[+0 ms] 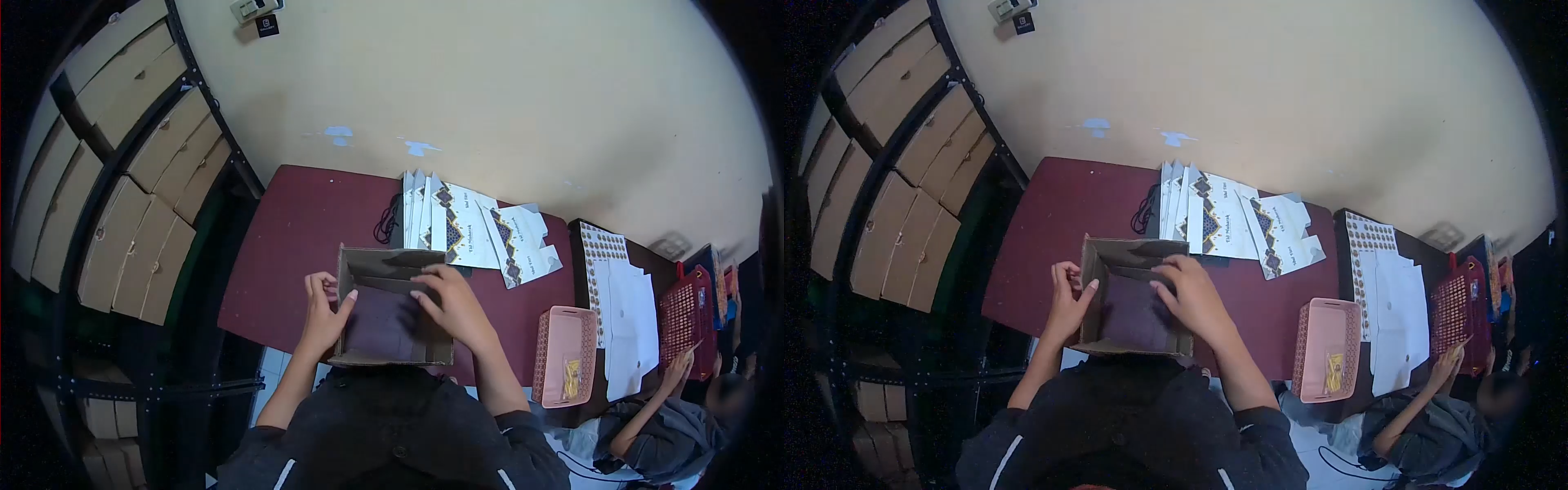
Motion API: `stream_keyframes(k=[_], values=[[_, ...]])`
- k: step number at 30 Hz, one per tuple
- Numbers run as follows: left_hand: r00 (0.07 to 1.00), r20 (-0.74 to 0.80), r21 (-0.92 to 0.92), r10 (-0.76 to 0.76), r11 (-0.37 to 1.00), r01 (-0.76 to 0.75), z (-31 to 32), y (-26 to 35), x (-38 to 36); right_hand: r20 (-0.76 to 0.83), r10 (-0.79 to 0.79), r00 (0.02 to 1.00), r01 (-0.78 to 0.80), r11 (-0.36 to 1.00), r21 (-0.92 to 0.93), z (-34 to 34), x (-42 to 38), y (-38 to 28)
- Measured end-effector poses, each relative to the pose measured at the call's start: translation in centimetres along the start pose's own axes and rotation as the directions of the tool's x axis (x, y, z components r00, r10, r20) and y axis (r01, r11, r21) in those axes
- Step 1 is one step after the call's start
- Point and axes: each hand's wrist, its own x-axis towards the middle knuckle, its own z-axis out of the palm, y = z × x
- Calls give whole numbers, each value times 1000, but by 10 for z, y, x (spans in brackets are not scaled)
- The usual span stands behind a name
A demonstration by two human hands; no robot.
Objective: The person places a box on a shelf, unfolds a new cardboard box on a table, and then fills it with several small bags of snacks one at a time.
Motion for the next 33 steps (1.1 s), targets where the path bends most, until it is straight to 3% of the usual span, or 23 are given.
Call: stream_keyframes(k=[2, 4, 6, 7, 10, 12, 14, 16, 18, 20, 22, 24, 25, 26, 28, 32, 33], values=[[999, 31, -71, -39, 997, 41, 5, -5, -5, -45, -40, 998, 37, 997, -75, 1, 16, 9], [996, 11, -211, -87, 974, 88, 9, -10, -7, -121, -233, 965, 168, 901, -400, -4, 35, 14], [997, 15, -196, -72, 978, 73, 8, -15, -7, -17, -147, 989, 140, 965, -222, 4, 52, 53], [999, 50, -160, -8, 987, 16, 7, -18, -6, 97, 67, 993, -64, 997, -31, 6, 61, 61], [989, 117, -186, 88, 980, -65, 3, -12, -9, 72, 164, 984, -170, 981, 88, 5, 72, 72], [857, 417, -36, 303, 948, -317, 0, -7, -9, 99, 227, 969, -239, 963, 125, 6, 74, 79], [822, 500, -78, 272, 960, -270, 8, -26, -12, 85, 253, 964, -261, 960, 105, 9, 74, 91], [766, 575, 75, 286, 914, -398, 10, -34, -15, 99, 218, 971, -233, 954, 187, 15, 72, 103], [796, 570, 178, 203, 915, -361, -2, -24, -11, 8, 220, 975, -216, 949, 229, 17, 67, 109], [776, 629, 421, 39, 823, -383, -21, -10, -1, 8, 239, 971, -234, 940, 247, 11, 64, 110], [765, 639, 421, 78, 797, -433, -30, -18, -1, 139, 325, 936, -353, 876, 328, 3, 60, 112], [746, 661, 341, 81, 853, -394, -34, -18, -5, 104, 257, 961, -277, 872, 403, 4, 53, 116], [660, 746, 256, 91, 875, -410, -38, -26, -1, 186, 342, 921, -388, 781, 490, 3, 50, 119], [660, 746, 254, 92, 877, -408, -41, -29, -1, 275, 411, 869, -492, 667, 559, 0, 48, 117], [603, 795, 91, 69, 969, -231, -45, -32, -1, 294, 392, 872, -489, 678, 549, -2, 43, 125], [608, 782, -8, 134, 979, -206, -44, -34, -4, 333, 350, 876, -481, 687, 545, -7, 39, 115], [657, 745, 30, 115, 978, -205, -37, -43, -5, 348, 308, 886, -464, 609, 643, -4, 36, 113]])
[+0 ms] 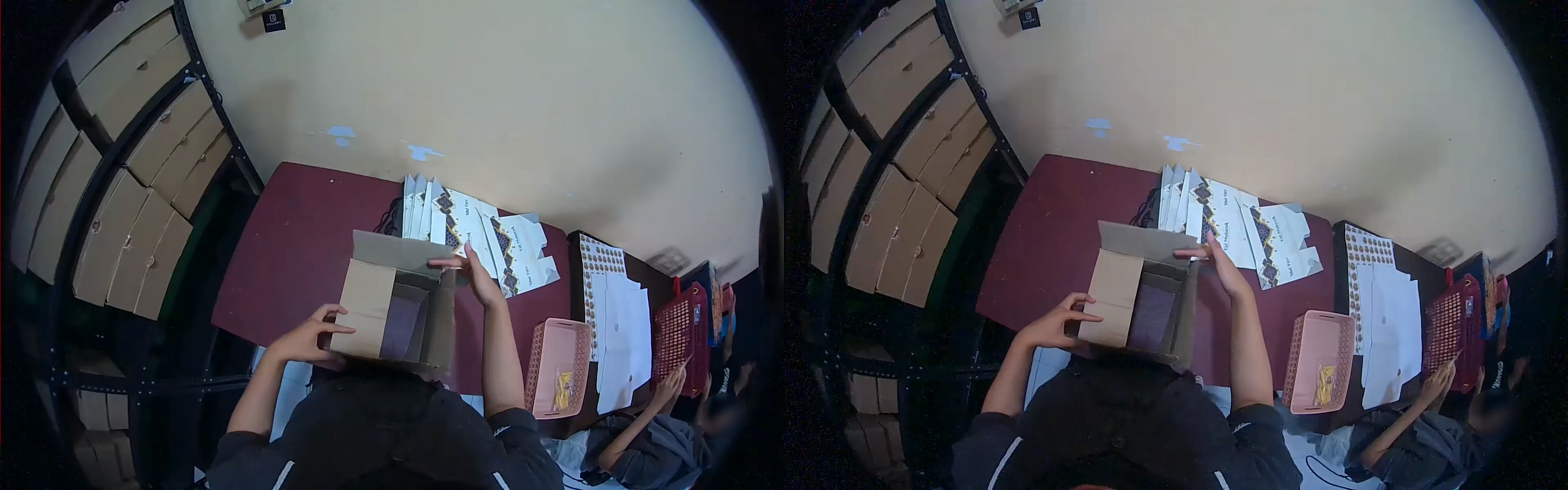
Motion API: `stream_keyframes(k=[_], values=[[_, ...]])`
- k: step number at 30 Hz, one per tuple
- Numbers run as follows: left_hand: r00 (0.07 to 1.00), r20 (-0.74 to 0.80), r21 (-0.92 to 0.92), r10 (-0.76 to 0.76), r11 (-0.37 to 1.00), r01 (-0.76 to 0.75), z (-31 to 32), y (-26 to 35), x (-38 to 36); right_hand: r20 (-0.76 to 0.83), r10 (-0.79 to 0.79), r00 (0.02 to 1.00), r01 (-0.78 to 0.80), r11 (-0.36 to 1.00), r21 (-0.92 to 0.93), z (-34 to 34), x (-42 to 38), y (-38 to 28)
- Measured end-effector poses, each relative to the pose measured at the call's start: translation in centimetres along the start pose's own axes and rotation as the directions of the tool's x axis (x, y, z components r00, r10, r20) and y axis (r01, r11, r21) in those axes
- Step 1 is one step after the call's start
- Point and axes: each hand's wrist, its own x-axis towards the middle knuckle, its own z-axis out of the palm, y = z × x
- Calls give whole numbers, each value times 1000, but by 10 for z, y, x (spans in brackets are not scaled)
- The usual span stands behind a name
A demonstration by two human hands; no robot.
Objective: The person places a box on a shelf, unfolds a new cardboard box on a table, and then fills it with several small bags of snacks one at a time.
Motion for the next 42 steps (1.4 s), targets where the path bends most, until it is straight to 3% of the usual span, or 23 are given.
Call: stream_keyframes(k=[1, 3, 4, 5, 7, 9, 10, 11, 13, 14, 17, 18, 23, 25, 26, 29, 31, 34, 36, 37, 39, 41, 42], values=[[1000, 0, -1, -4, 1000, 4, 7, -5, 3, 39, -24, 999, 19, 992, 126, 3, -1, 2], [961, -241, -123, -134, 987, 107, 21, -15, 9, 120, 0, 993, -19, 987, 159, 3, 1, 11], [942, -335, -115, -24, 993, -16, 30, -32, 11, 113, -111, 987, 104, 993, 63, 6, 2, 13], [942, -335, -116, -27, 993, -13, 33, -26, 11, 117, -220, 968, 226, 974, -34, 8, 2, 16], [812, -513, -402, -278, 914, 59, 41, -8, 14, 124, -156, 980, 165, 984, -63, 7, 2, 24], [823, -463, -489, -329, 869, 72, 47, -21, 16, -90, -374, 923, 372, 927, -42, 14, 4, 29], [840, -424, -584, -337, 811, 31, 49, -27, 18, -110, -396, 912, 402, 915, 37, 10, 10, 42], [858, -385, -672, -340, 741, -8, 49, -28, 20, -112, -393, 913, 399, 916, 37, 15, 7, 39], [870, -396, -654, -295, 755, -42, 41, -32, 26, -268, -285, 920, 321, 942, 99, 29, 5, 35], [861, -422, -610, -285, 792, -37, 34, -33, 28, -322, -341, 883, 327, 940, -99, 34, 8, 34], [828, -510, -447, -231, 894, -26, 16, -38, 38, -250, -274, 929, 139, 882, -450, 48, 1, 32], [828, -515, -452, -220, 891, -44, 9, -44, 41, -216, -321, 922, 243, 915, -321, 48, 6, 49], [861, -474, -327, -186, 945, 24, -19, -37, 51, -267, -357, 895, 229, 883, -410, 62, -13, 64], [839, -524, -82, -146, 989, 121, -19, -25, 61, -294, -366, 883, 161, 824, -543, 74, -28, 52], [854, -509, 114, -104, 976, 186, -14, -16, 67, -307, -448, 840, 217, 795, -567, 79, -29, 60], [900, -428, 457, -86, 838, 298, 11, 13, 87, -326, -439, 837, 228, 822, -522, 102, -50, 59], [912, -405, 455, -60, 852, 258, 21, 18, 100, -246, -511, 824, 295, 756, -585, 108, -63, 68], [945, -327, 526, -11, 829, 192, 31, 16, 112, -151, -360, 921, 215, 791, -573, 103, -91, 48], [967, -244, 637, 78, 764, 100, 41, 12, 116, 21, -66, 998, 68, 869, -490, 86, -105, 41], [966, -244, 637, 82, 765, 96, 45, 11, 116, 17, -67, 998, 67, 868, -493, 76, -111, 39], [978, -152, 625, 144, 781, -18, 49, 15, 117, 298, -74, 952, 95, 994, -56, 54, -124, 37], [975, -127, 621, 180, 781, -64, 50, 24, 119, 284, -122, 951, 139, 989, -42, 33, -121, 38], [975, -100, 640, 197, 763, -89, 53, 24, 122, 151, -161, 975, 158, 987, 38, 28, -114, 34]])
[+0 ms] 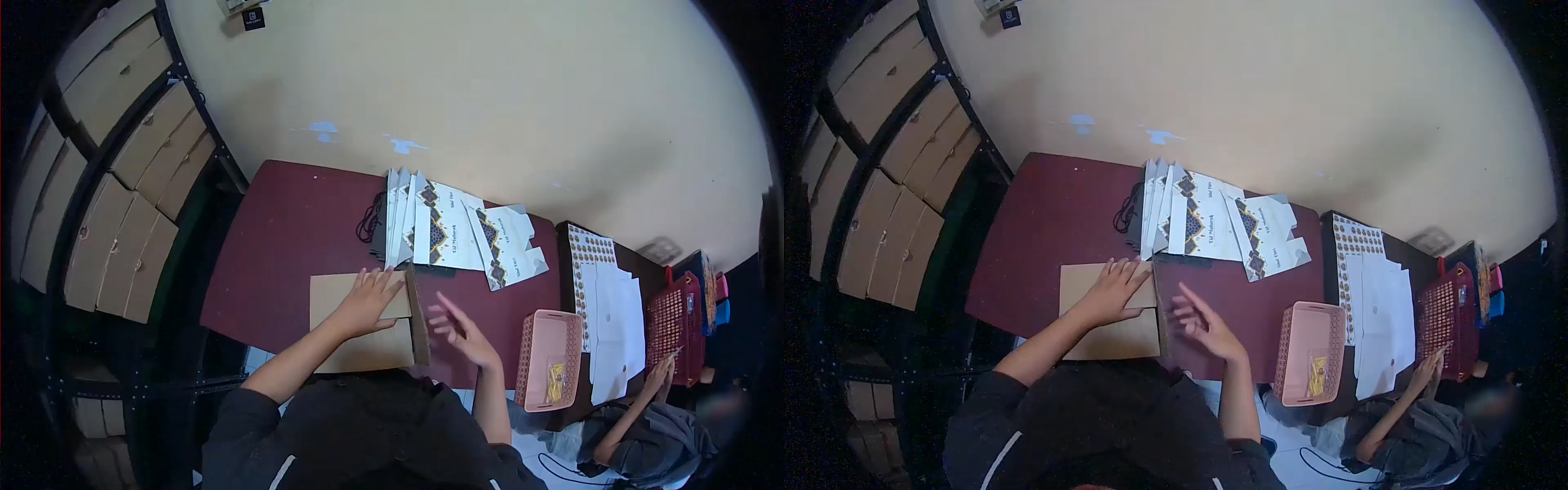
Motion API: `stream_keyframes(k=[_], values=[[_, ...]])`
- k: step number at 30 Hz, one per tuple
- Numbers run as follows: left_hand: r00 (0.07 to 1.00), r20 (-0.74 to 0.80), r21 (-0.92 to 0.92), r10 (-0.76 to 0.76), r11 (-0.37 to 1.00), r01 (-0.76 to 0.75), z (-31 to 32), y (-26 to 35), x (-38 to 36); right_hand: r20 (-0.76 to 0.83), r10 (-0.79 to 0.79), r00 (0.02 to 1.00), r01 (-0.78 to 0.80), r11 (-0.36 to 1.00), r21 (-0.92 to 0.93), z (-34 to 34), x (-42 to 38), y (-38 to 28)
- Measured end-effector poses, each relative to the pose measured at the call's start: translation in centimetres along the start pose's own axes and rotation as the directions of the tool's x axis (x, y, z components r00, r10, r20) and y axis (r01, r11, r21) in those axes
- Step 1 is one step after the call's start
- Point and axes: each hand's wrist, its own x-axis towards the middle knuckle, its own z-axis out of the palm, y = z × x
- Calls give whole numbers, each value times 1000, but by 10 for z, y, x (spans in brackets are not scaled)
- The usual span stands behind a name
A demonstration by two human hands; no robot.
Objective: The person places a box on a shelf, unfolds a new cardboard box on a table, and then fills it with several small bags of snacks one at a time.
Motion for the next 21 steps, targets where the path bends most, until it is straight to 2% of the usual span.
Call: stream_keyframes(k=[1, 2, 4, 5, 7, 11, 13, 14, 15, 17, 18, 19, 21], values=[[1000, 7, 23, 28, 999, -29, 2, 2, 2, -135, -33, 990, 43, 997, 69, -5, 7, -2], [999, 3, 29, 52, 998, -52, 0, 5, 4, -135, -35, 990, 45, 997, 68, -8, 17, 0], [998, 1, 25, 69, 997, -69, 3, 2, 7, -255, -71, 964, 152, 937, 313, -2, 40, 8], [996, 2, 18, 87, 996, -87, 4, 1, 8, -255, -75, 964, 156, 937, 313, 2, 49, 13], [997, 13, 34, 81, 996, -82, 4, -2, 8, -280, -124, 952, 163, 979, 119, 14, 67, 20], [997, -44, -52, 65, 996, -67, 0, -8, 6, -247, -147, 958, 188, 970, 152, 33, 82, 24], [997, -68, -170, 39, 984, -50, -5, -10, 8, -243, -141, 960, 191, 962, 197, 33, 82, 22], [983, -181, -215, 10, 975, -50, -10, -8, 10, -242, -148, 959, 183, 974, 132, 33, 82, 21], [983, -182, -219, 10, 974, -51, -16, -9, 12, -241, -153, 958, 174, 982, 68, 34, 82, 19], [983, -162, -457, -88, 890, 4, -27, -13, 16, -233, -152, 960, 172, 983, 64, 36, 80, 18], [963, -257, -433, -79, 900, -42, -26, -14, 18, -227, -174, 958, 176, 984, -14, 35, 80, 21], [962, -261, -437, -80, 898, -43, -28, -13, 18, -218, -196, 956, 179, 979, -92, 36, 80, 23], [960, -228, -520, -161, 854, 20, -36, -11, 19, -206, -199, 958, 185, 979, -89, 41, 81, 21]])
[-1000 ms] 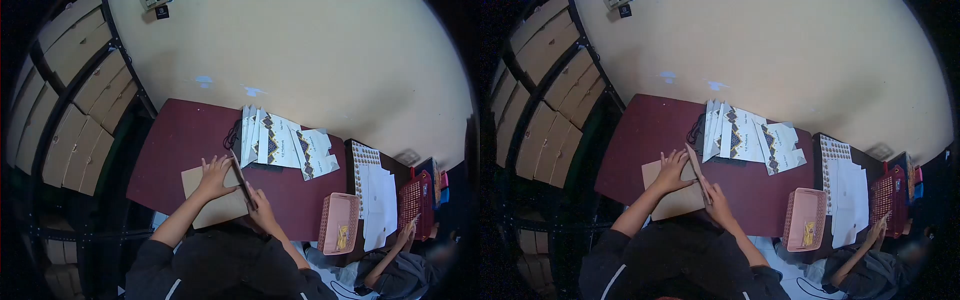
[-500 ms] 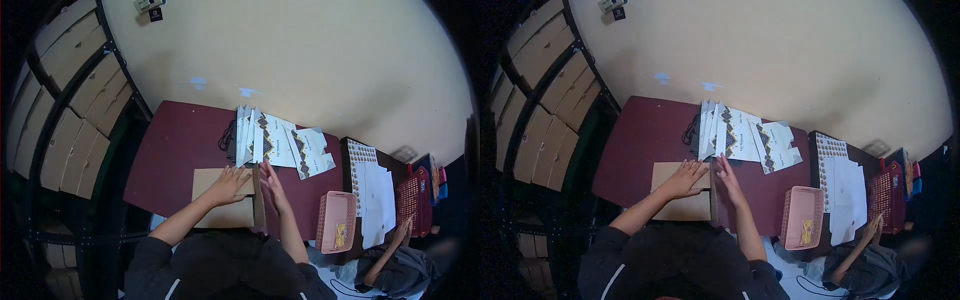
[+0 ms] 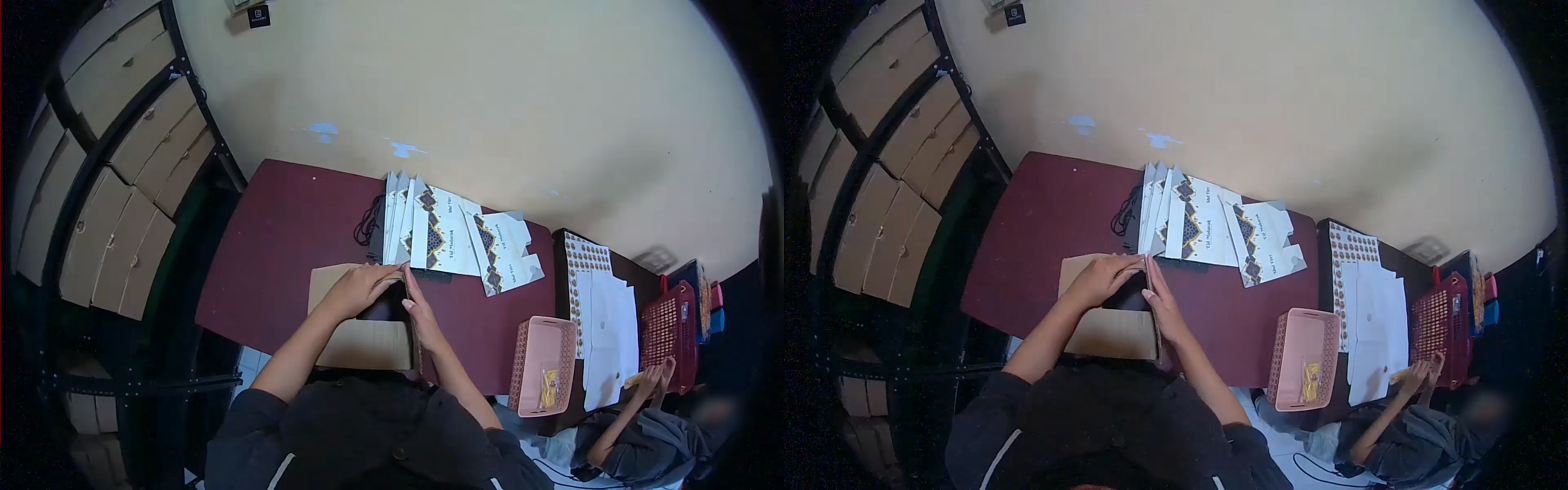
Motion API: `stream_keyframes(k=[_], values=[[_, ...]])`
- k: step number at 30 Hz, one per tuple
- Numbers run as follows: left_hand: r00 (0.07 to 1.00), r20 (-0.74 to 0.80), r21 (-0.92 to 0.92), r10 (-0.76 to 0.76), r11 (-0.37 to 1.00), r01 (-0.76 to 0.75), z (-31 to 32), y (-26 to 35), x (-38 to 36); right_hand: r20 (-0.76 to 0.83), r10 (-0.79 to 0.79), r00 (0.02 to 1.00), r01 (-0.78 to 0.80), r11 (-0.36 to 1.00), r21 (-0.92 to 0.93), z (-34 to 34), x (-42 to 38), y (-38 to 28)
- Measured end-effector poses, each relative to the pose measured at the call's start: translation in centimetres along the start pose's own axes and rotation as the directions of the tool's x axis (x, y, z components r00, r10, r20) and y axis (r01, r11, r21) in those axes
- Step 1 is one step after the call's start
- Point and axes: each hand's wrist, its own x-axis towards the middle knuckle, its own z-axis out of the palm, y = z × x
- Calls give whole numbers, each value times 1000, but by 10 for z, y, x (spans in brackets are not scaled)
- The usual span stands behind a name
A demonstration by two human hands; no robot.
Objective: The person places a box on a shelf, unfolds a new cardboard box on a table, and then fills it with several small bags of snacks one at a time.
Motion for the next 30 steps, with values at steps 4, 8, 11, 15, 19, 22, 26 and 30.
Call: stream_keyframes(k=[4, 8, 11, 15, 19, 22, 26, 30], values=[[997, 10, 22, -71, 997, 70, -4, -1, 5, -26, 3, 1000, -2, 1000, 27, 10, -4, -6], [998, 22, -13, -67, 998, 67, -6, -7, 9, -3, 15, 1000, -15, 998, -66, 6, -3, -11], [994, 47, -107, -100, 989, 105, -13, -7, 17, 37, 35, 999, -27, 980, -196, 10, -6, -19], [984, 143, -128, -103, 984, 122, -14, 4, 24, 0, -5, 1000, 3, 653, -758, 41, -14, -17], [982, 190, -111, 7, 994, 14, -3, -8, 11, -46, -91, 995, 18, 606, -795, 41, -17, -3], [981, 185, 210, 53, 973, -93, 13, -10, -14, -357, -5, 934, -105, 952, -287, 24, -31, 24], [935, 351, 463, 55, 858, -224, 26, -2, -56, -573, 312, 758, -222, 949, 223, 3, -25, 26], [929, 369, 455, -3, 873, -178, 16, 5, -68, -337, 266, 903, -260, 963, 62, 8, -17, 35]])
